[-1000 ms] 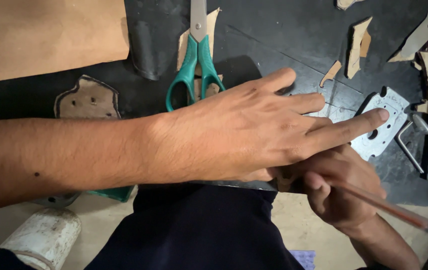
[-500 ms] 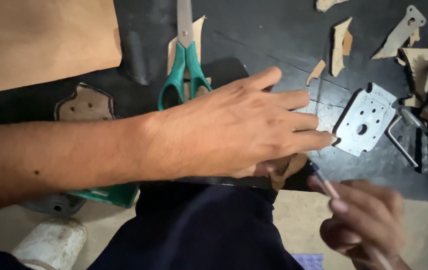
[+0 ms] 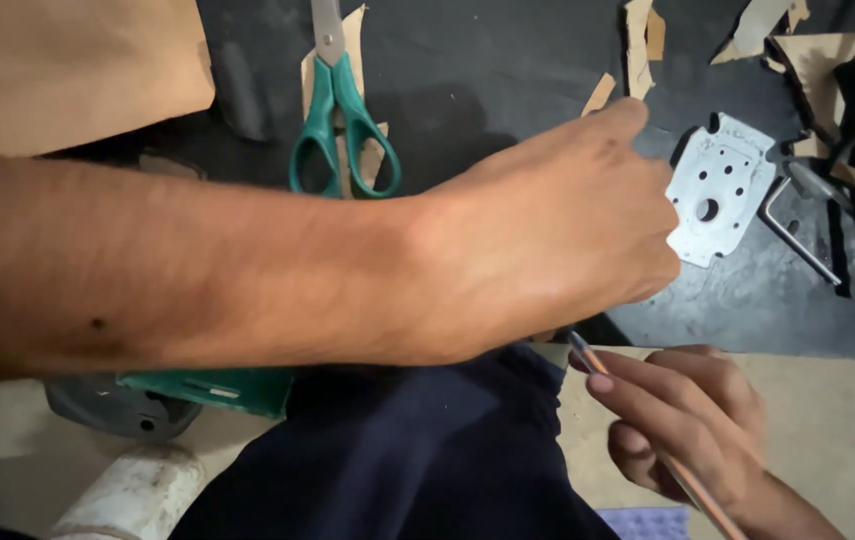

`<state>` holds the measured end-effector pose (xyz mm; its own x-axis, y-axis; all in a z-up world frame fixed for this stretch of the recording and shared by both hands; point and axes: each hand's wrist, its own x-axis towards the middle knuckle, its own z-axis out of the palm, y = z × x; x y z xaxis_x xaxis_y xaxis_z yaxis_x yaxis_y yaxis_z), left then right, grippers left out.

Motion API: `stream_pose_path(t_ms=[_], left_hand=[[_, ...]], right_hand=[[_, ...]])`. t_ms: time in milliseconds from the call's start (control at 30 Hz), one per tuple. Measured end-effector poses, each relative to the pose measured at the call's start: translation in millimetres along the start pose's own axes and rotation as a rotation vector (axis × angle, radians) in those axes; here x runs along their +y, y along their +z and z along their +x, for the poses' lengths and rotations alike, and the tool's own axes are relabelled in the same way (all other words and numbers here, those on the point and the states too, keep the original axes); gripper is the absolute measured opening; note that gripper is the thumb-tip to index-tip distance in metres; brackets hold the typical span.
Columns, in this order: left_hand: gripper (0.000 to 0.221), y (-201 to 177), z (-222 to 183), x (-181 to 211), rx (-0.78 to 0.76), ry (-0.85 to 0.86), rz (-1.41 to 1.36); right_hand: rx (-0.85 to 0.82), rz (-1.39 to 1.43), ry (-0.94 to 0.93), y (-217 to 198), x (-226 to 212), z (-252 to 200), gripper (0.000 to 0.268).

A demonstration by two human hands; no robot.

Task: Tracing a metal component onto cardboard to create a template and checking the fit for a gasket.

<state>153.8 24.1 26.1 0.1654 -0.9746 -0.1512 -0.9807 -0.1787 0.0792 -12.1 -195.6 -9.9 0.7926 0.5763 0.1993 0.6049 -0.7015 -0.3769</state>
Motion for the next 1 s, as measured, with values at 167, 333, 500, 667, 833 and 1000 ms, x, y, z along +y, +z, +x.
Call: stream_pose_path(t_ms=[167, 333, 500, 667, 833, 1000], left_hand=[[0.017, -13, 9, 3, -0.134, 0.023, 0.046], [0.016, -4, 14, 3, -0.126, -0.001, -0.047], [0.031, 3, 6, 3, -0.129, 0.015, 0.019], [0.04, 4, 1, -3, -0.187, 0.025, 0.002], [0.038, 7, 2, -4, -0.196, 0.016, -0.018], [0.025, 7, 8, 0, -0.239, 0.008, -0.041]], right_hand=[[0.197, -0.032, -0.048, 18, -14, 25, 0.029], [0.214, -0.048, -0.037, 36, -21, 35, 0.028], [0.151, -0.072, -0.006, 52, -25, 32, 0.016], [0.191, -0.055, -0.028, 65, -25, 30, 0.012], [0.182, -0.056, -0.031, 68, -26, 32, 0.014], [0.142, -0.063, -0.02, 69, -26, 16, 0.017]])
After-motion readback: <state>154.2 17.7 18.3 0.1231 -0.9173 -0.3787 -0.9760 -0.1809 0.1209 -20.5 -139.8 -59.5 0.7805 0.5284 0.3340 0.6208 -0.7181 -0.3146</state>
